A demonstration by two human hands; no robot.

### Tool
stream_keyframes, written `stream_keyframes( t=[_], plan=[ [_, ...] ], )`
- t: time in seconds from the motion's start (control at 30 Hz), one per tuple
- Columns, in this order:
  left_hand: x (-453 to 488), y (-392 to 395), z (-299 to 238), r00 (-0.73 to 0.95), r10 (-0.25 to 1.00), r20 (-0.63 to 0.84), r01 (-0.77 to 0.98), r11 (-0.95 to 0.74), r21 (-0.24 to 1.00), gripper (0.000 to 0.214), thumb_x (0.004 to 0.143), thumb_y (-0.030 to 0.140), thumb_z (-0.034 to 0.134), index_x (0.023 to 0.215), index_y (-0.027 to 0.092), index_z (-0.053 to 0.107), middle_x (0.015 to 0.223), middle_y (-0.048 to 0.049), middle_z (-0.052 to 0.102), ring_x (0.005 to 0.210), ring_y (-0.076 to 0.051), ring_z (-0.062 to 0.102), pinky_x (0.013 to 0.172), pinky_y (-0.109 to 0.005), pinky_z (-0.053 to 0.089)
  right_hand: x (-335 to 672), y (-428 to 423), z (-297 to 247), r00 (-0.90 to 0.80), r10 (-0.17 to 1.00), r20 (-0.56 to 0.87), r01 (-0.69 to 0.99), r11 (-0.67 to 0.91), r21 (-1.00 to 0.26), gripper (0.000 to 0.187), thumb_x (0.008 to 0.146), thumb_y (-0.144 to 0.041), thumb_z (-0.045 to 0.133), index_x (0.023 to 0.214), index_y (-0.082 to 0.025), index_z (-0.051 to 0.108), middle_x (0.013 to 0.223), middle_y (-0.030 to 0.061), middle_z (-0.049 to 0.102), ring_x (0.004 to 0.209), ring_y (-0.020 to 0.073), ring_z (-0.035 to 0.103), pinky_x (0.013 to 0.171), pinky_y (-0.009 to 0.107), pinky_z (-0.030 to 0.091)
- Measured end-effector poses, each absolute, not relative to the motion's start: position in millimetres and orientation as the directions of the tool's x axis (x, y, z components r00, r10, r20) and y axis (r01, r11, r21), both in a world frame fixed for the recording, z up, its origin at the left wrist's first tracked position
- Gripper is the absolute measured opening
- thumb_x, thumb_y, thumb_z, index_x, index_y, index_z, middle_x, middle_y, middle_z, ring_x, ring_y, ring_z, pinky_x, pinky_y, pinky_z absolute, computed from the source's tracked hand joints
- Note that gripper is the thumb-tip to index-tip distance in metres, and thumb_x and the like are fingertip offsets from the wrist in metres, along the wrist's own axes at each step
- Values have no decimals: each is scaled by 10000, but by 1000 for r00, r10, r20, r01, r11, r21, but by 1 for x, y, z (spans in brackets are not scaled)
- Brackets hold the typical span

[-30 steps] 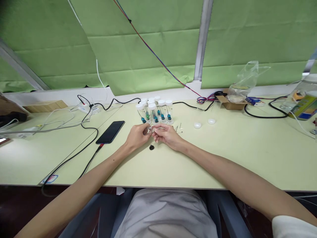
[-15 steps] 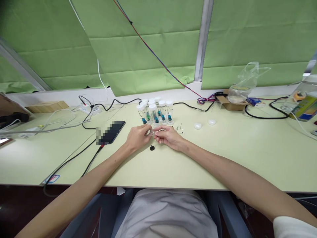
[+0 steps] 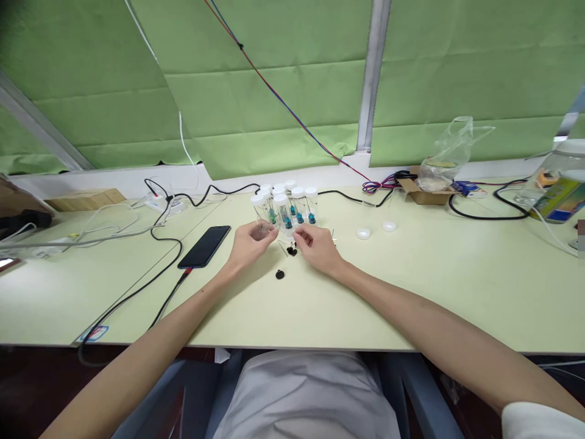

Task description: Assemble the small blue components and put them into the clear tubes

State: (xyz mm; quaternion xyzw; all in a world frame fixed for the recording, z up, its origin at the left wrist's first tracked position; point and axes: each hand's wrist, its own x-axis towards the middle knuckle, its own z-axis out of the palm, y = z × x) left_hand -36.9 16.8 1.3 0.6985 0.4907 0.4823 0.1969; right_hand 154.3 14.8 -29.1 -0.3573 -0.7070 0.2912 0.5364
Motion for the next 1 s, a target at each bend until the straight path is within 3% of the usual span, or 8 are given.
stream_keyframes(
  t=[0.13, 0.43, 0.8, 1.0],
  plan=[
    [-39, 17, 6, 22, 951, 309, 318, -300, 899, 234, 772, 391, 700, 761, 173, 613, 476, 43, 498, 438, -102, 433, 502, -247, 341, 152, 15, -34, -332, 685, 649, 414, 724, -552, 126, 933, -223, 565, 888, -188, 677, 802, 51, 659, 689, 169, 560, 707, 327, 455],
    [-36, 19, 6, 22, 984, 174, 37, -175, 984, 222, 715, 335, 762, 776, 170, 627, 527, 26, 557, 475, -113, 507, 512, -253, 386, 160, 30, -39, -449, 673, 588, 591, 717, -370, 232, 942, -114, 503, 1085, -145, 684, 1082, 138, 682, 1054, 267, 590, 949, 404, 465],
    [-36, 21, 4, 0, 989, 146, 55, -146, 988, 198, 715, 329, 744, 723, 168, 630, 544, 22, 555, 488, -106, 519, 524, -251, 389, 163, 28, -38, -528, 694, 489, 598, 713, -365, 236, 927, -115, 542, 1088, -132, 715, 1046, 137, 736, 1008, 271, 612, 925, 407, 469],
    [-36, 20, 5, 10, 989, 145, 75, -145, 987, 210, 732, 340, 744, 715, 167, 627, 542, 7, 566, 500, -111, 520, 526, -250, 387, 167, 37, -41, -506, 682, 529, 599, 719, -353, 317, 982, -100, 424, 1115, -134, 710, 1051, 143, 723, 996, 258, 609, 914, 396, 465]
  ],
)
